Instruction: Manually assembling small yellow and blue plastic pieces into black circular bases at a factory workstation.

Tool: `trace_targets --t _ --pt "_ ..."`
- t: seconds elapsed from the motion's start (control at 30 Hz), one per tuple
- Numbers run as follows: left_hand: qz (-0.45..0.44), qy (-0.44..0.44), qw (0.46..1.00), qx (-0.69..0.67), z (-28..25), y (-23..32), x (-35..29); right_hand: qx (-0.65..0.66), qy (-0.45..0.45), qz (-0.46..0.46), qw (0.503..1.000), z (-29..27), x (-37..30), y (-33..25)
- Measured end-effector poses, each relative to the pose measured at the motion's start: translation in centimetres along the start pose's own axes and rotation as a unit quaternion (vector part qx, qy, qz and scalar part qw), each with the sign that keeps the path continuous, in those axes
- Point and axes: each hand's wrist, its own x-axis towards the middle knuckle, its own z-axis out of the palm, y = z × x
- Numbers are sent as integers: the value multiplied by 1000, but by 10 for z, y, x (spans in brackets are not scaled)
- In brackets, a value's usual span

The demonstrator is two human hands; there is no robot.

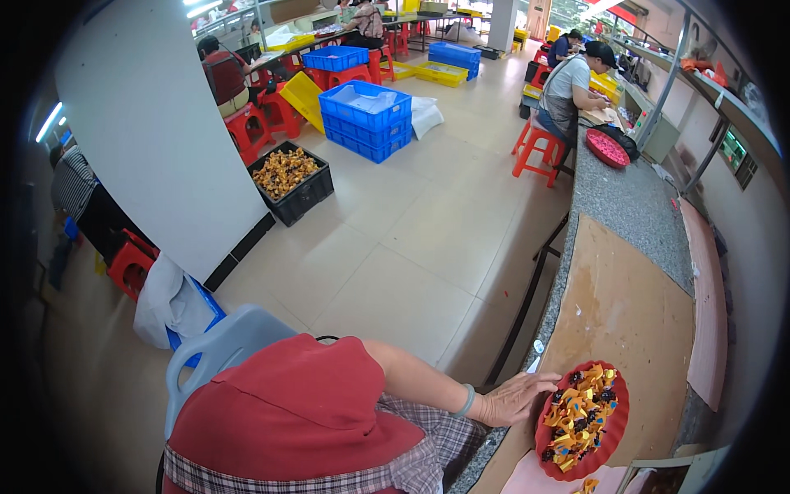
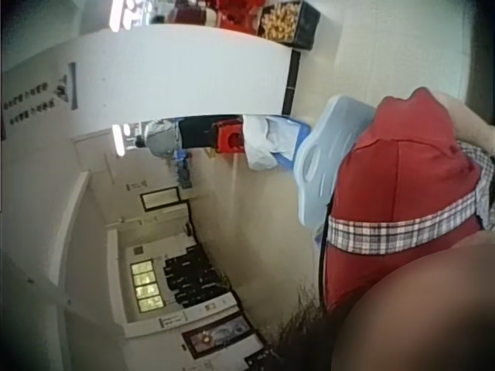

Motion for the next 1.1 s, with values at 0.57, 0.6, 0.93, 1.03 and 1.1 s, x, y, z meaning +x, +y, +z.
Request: trace_targets --t 0.57,0.6,0.93,1.03,1.1 --pt "3 24 1000 -11 6 1 6 -1 3 66 998 2 -41 22" --pt "-7 26 1000 15 9 -5 2 -40 42 21 998 5 -51 30" --pt "110 -22 987 -114 -7 59 22 -1 119 225 967 -19 -99 11" --pt "247 -214 936 -131 15 105 18 11 155 247 956 -16 -121 17" --pt "281 -305 895 -163 55 132 8 6 168 236 957 -14 -134 22"
